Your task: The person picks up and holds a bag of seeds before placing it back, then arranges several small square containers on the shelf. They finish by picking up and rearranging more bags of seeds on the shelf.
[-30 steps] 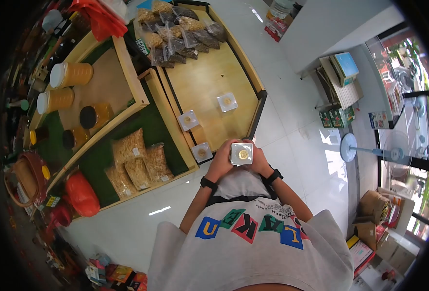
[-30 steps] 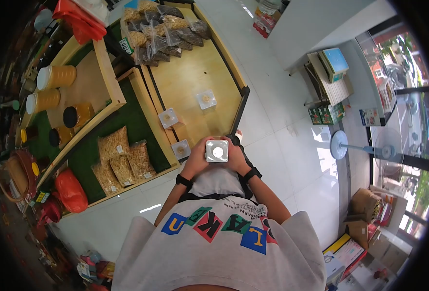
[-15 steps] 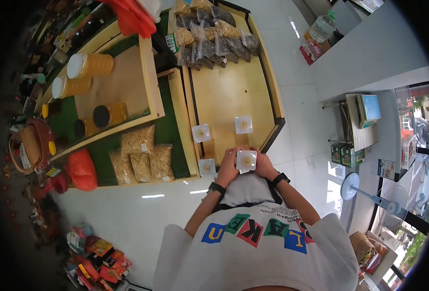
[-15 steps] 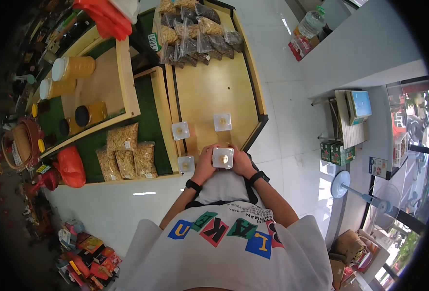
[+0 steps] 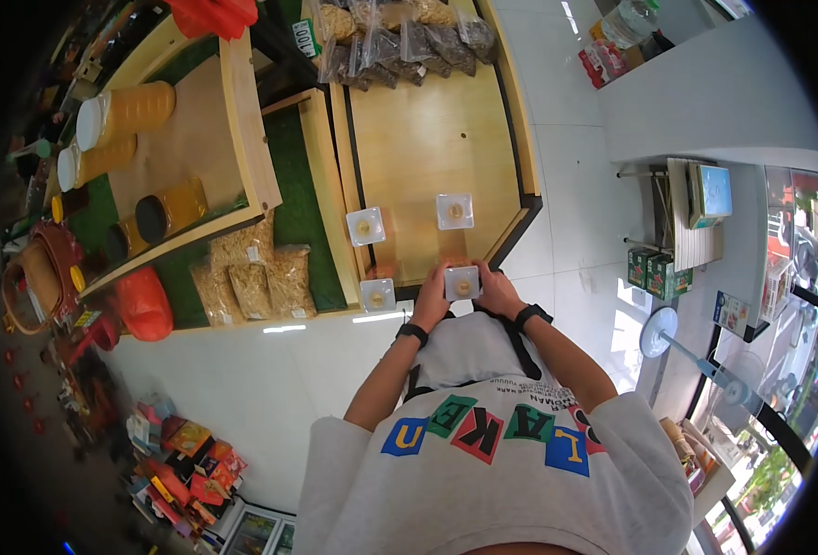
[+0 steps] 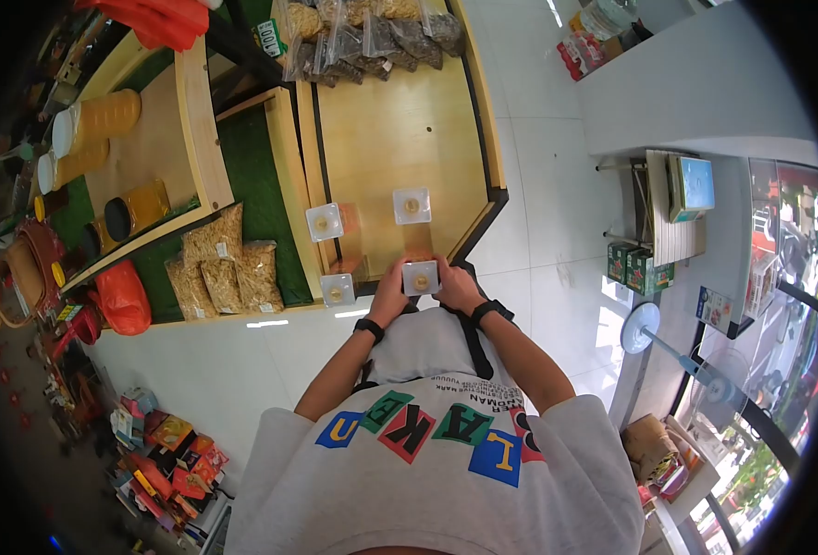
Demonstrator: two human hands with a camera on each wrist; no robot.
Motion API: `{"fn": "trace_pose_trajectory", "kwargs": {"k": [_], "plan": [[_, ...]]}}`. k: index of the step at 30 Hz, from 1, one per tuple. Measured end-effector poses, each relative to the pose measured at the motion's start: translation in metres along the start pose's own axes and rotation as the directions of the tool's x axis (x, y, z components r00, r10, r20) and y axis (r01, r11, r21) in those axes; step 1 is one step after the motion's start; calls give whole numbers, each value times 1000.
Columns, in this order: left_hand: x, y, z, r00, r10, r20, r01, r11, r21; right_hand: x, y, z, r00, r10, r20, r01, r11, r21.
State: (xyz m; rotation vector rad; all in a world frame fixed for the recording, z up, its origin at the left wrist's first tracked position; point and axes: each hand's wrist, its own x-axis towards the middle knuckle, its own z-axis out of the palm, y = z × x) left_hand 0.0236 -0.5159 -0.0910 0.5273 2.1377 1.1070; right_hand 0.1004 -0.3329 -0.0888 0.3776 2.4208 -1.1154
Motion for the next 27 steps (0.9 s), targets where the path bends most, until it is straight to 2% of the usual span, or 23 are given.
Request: {"fn": "trace_pose_trajectory", "kwargs": {"k": [2,5,8,11,13,15,17,18,21,22,24,25,26,27], "plan": [[-3,-9,0,999,45,2,-45,999,-11,-3,-5,0,1000,-16,7,16,1000,2],[-6,0,-3,999,33,-27,-33,999,25,-3,-14,-5,996,42,81,-47,996,69],[-10,16,-6,995,-90,39,94,988,-122,-5,-18,-6,989,61,134,-68,996,54],[-28,56,-43,988,-112,108,123,988,-93,-7,-16,-1,994,37,107,-50,991,126],[-42,87,-80,989,-148,28,150,945,-290,-6,-9,7,998,22,55,-34,976,214],[-52,79,-106,989,-75,-124,45,972,-232,-4,-7,12,1000,6,8,-8,964,266],[-59,50,-124,945,159,-286,-132,985,111,-5,-12,14,1000,-6,-30,15,961,278],[-63,41,-134,929,224,-294,-169,965,202,-8,-24,10,999,14,-50,-1,967,255],[-77,17,-146,993,33,-112,1,956,293,-9,-29,17,992,76,-101,-48,965,256],[-77,0,-145,999,22,-35,-11,963,269,-12,-32,17,991,65,-114,-31,962,271],[-72,-45,-128,991,112,-74,-89,961,262,-16,-37,15,989,37,-142,8,953,302],[-74,-44,-128,984,154,-89,-126,957,260,-16,-38,16,991,31,-130,7,960,281],[-77,-42,-126,947,264,-181,-189,918,350,-16,-39,15,993,26,-119,6,966,260],[-75,-45,-125,952,250,-174,-183,926,330,-15,-38,14,994,22,-111,5,971,239]]}}
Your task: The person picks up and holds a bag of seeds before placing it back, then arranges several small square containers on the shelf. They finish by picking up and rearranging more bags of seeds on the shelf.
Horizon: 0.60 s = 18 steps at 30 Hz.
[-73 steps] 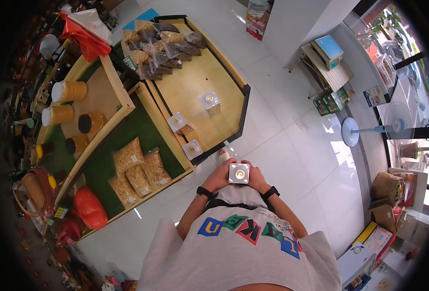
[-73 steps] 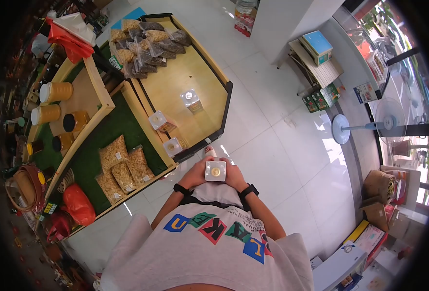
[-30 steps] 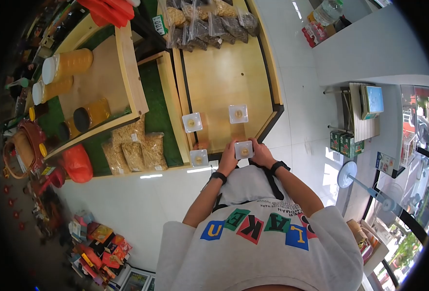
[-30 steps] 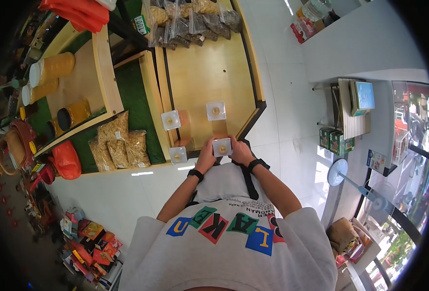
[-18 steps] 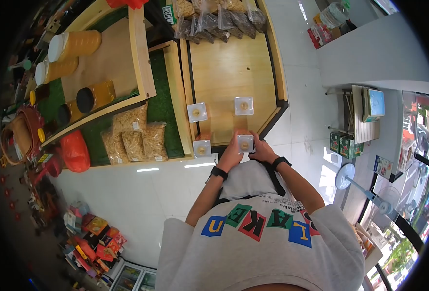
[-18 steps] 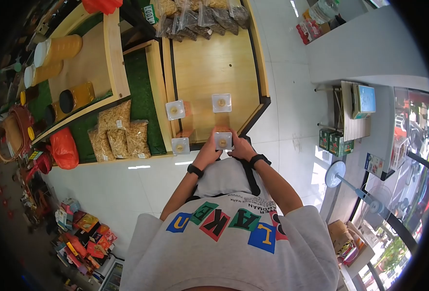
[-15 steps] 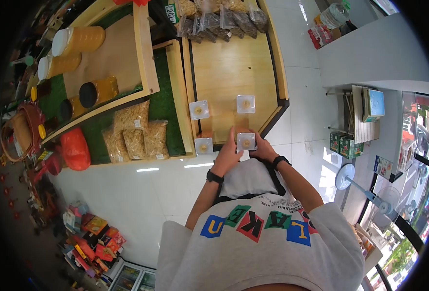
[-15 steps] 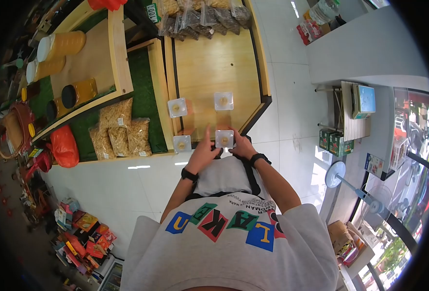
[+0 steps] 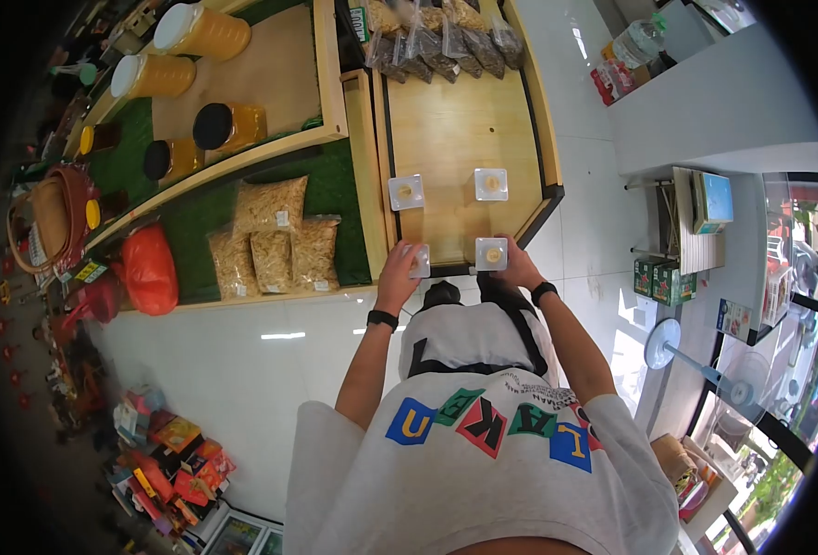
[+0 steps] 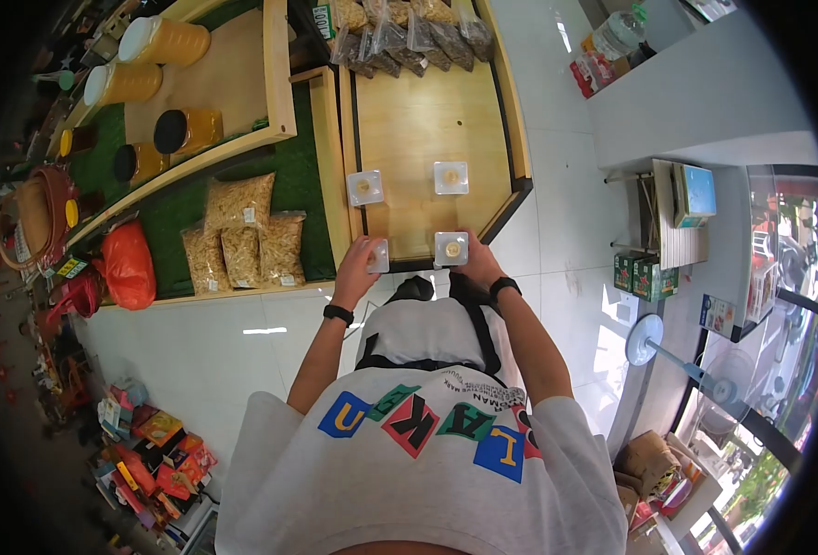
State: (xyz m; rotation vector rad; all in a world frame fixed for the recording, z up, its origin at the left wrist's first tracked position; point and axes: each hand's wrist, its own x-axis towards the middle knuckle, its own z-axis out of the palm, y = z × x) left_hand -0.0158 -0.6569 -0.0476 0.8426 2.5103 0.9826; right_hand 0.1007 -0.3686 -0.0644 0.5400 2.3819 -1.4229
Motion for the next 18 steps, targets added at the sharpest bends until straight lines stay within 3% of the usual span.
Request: {"fn": "trace_pose_trajectory", "kwargs": {"k": [5,8,14,17,18], "plan": [[3,2,-9,993,-85,79,91,992,-88,1,1,5,1000,9,-10,-10,994,-107],[4,0,-11,999,-27,45,27,1000,-8,-1,1,9,999,20,-41,-25,994,-107],[-2,-5,-5,991,-80,111,76,996,39,7,19,14,999,-51,-20,47,985,-167],[-22,-7,-1,989,52,-138,-65,994,-90,6,48,22,997,-59,-57,46,978,-201],[-30,-15,5,989,-39,-144,3,969,-245,3,54,24,995,-54,-82,37,979,-202]]}}
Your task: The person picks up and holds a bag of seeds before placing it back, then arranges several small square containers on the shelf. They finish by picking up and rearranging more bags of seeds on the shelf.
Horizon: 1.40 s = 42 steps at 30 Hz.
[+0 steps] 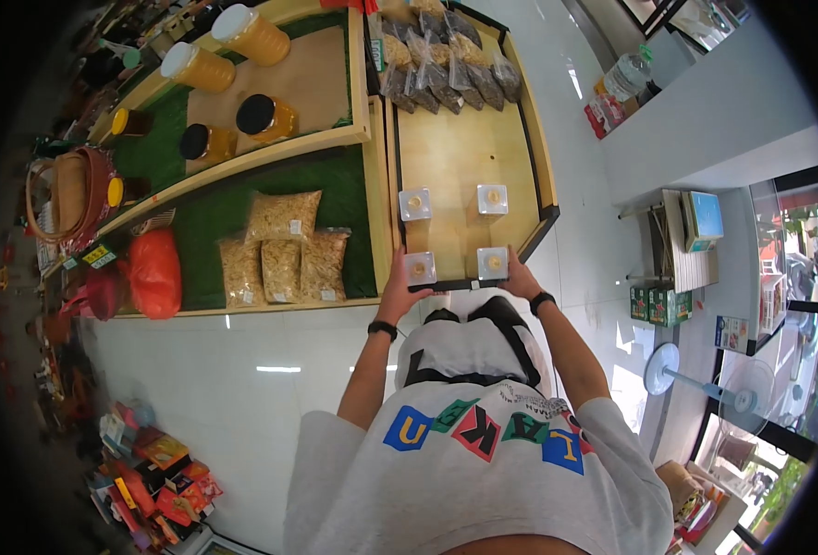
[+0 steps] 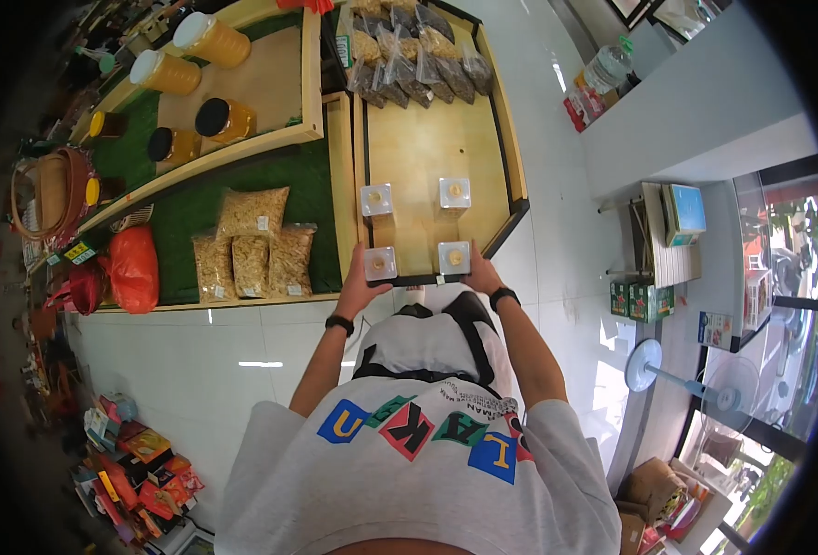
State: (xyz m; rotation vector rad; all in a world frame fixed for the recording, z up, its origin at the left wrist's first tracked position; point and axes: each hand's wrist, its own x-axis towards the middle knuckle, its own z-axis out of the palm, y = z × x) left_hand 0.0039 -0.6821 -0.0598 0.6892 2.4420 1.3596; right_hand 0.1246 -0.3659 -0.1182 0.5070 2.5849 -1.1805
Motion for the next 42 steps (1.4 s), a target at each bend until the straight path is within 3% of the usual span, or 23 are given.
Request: {"fn": "trace_pose_trajectory", "kwargs": {"k": [1,2,4,5,6,7,8,9,10,11,15,20,22,25,28,30,32,34,35,37,38,39,42], "plan": [[-14,-16,5,996,-88,-12,85,985,-148,-15,-14,-13,998,39,44,-40,999,10],[-29,-25,8,984,-175,-10,164,941,-296,-25,6,-4,998,-26,-49,29,998,56],[-68,-29,8,932,-347,-106,302,903,-304,-58,23,-6,997,6,-71,3,991,136],[-92,-58,18,904,-417,-96,394,898,-194,-75,33,-6,987,160,10,-158,954,254],[-119,-98,34,869,-487,-91,481,873,-77,-94,45,-7,964,261,42,-264,950,165],[-155,-127,49,878,-478,-18,478,878,-20,-111,80,9,943,330,39,-331,921,205],[-177,-143,55,883,-465,53,464,885,40,-137,112,25,957,288,-40,-277,946,169],[-186,-93,45,663,-723,197,728,683,58,-162,170,54,976,208,-70,-185,952,244],[-206,-92,57,704,-691,165,646,719,258,-190,161,53,925,379,9,-341,821,458],[-248,-136,83,824,-512,242,418,839,349,-215,203,76,897,431,94,-418,763,494],[-275,-121,109,785,-480,391,368,870,328,-289,195,79,863,468,191,-504,822,266],[-263,-119,105,802,-302,516,156,939,307,-303,205,86,914,364,179,-395,900,186],[-256,-101,102,659,-374,653,35,883,469,-303,213,85,938,314,146,-337,926,173],[-258,-55,103,540,-619,570,310,776,549,-297,224,86,943,274,187,-300,946,124],[-288,-51,112,713,-494,498,226,834,504,-291,227,85,886,269,377,-309,950,47],[-314,-46,117,686,-606,404,438,786,436,-298,239,93,903,216,372,-307,929,205],[-341,-48,122,660,-664,351,517,741,429,-290,276,125,820,310,481,-554,641,531],[-368,-43,121,690,-640,338,532,765,363,-281,228,95,767,494,409,-572,815,89],[-380,-39,120,704,-627,333,535,777,331,-277,211,88,758,562,331,-548,824,-144],[-399,-48,130,682,-694,231,659,720,216,-261,205,94,886,398,237,-357,913,-197],[-405,-50,136,665,-723,190,708,690,149,-251,226,109,932,308,189,-263,937,-229],[-412,-48,133,686,-687,241,661,726,190,-227,285,147,951,118,287,-40,964,-263],[-424,-53,144,528,-793,304,836,548,-22,-235,165,90,937,326,129,-337,938,78]]}}
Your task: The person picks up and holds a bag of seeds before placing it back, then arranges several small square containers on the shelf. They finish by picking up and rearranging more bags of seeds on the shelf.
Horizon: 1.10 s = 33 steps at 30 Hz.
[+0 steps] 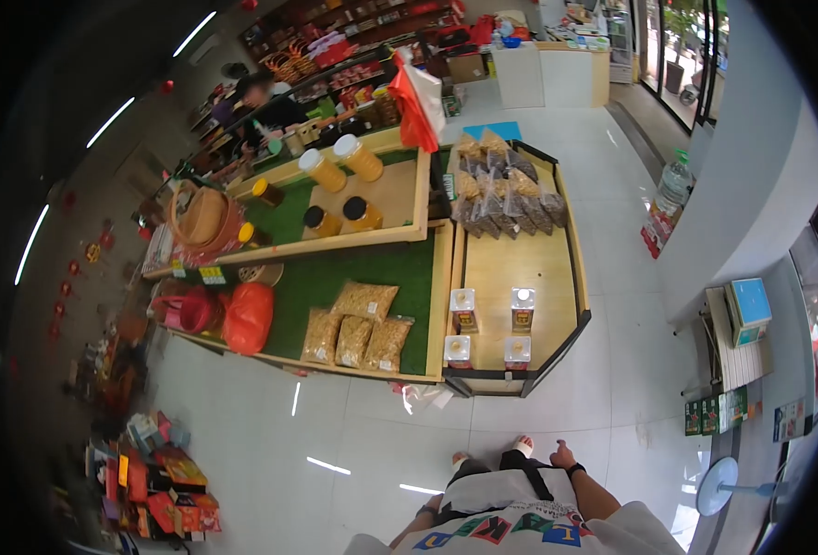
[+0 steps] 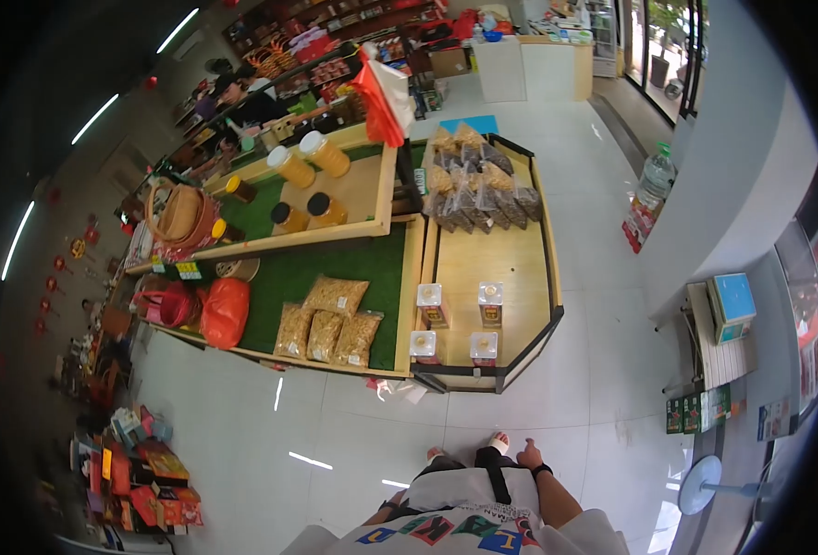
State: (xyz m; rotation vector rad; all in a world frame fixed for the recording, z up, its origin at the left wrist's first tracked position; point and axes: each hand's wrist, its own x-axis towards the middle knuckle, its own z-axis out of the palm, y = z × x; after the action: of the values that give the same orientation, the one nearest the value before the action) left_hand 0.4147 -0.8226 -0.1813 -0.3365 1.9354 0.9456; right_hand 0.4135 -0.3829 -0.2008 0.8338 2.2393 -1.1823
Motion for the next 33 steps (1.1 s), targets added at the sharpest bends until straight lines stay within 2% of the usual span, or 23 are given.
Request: {"fn": "trace_pose_trajectory", "kwargs": {"k": [1,2,4,8,9,10,11,12,13,16,18,19,20,21,22,23,26,29,31,33], "plan": [[-11,5,3,965,-245,90,261,899,-352,-1,-14,-1,999,-41,22,41,999,-28],[-15,7,0,961,-253,116,277,909,-313,1,-23,1,996,-81,43,83,995,-55],[-23,-6,0,976,-189,110,200,974,-106,9,-31,10,986,-147,74,154,983,-99],[-30,-45,17,990,-72,119,58,992,114,16,-33,29,973,-208,102,223,961,-164],[-43,-54,22,985,135,111,-154,970,190,-3,-32,32,974,-198,112,215,961,-175],[-57,-61,25,972,222,76,-234,947,219,-17,-36,32,972,-228,50,229,973,-21],[-70,-68,28,950,308,41,-308,917,255,-29,-43,37,979,-202,-23,200,978,-60],[-81,-78,35,964,266,-27,-254,941,224,-37,-41,43,979,-178,-97,168,981,-100],[-86,-85,40,969,227,-98,-205,960,191,-41,-42,46,976,-201,-85,192,976,-105],[-115,-115,55,976,150,-160,-126,980,154,-62,-30,64,968,-241,-65,232,965,-126],[-129,-126,61,975,138,-177,-131,990,48,-68,-29,76,966,-234,-107,218,966,-142],[-138,-128,66,971,137,-197,-137,990,10,-70,-33,80,968,-193,-161,180,979,-91],[-146,-129,69,968,132,-215,-142,990,-27,-71,-37,84,944,-265,-197,242,961,-136],[-126,-152,76,986,41,-161,-64,989,-137,-70,-29,91,915,-334,-226,297,937,-182],[-128,-159,77,986,23,-165,-47,989,-144,-71,-24,98,882,-400,-250,348,909,-228],[-130,-164,76,986,4,-168,-29,988,-150,-82,-36,101,912,-326,-250,284,940,-190],[-147,-174,80,977,-17,-212,-22,983,-183,-57,-9,126,880,-463,-104,430,870,-242],[-168,-184,89,962,39,-271,-90,980,-176,-68,-32,134,908,-415,-66,386,886,-257],[-173,-195,98,941,79,-328,-125,985,-122,-78,-50,135,897,-443,-14,425,869,-254],[-171,-209,108,913,73,-401,-159,970,-183,-87,-70,138,879,-476,-20,458,856,-239]]}}
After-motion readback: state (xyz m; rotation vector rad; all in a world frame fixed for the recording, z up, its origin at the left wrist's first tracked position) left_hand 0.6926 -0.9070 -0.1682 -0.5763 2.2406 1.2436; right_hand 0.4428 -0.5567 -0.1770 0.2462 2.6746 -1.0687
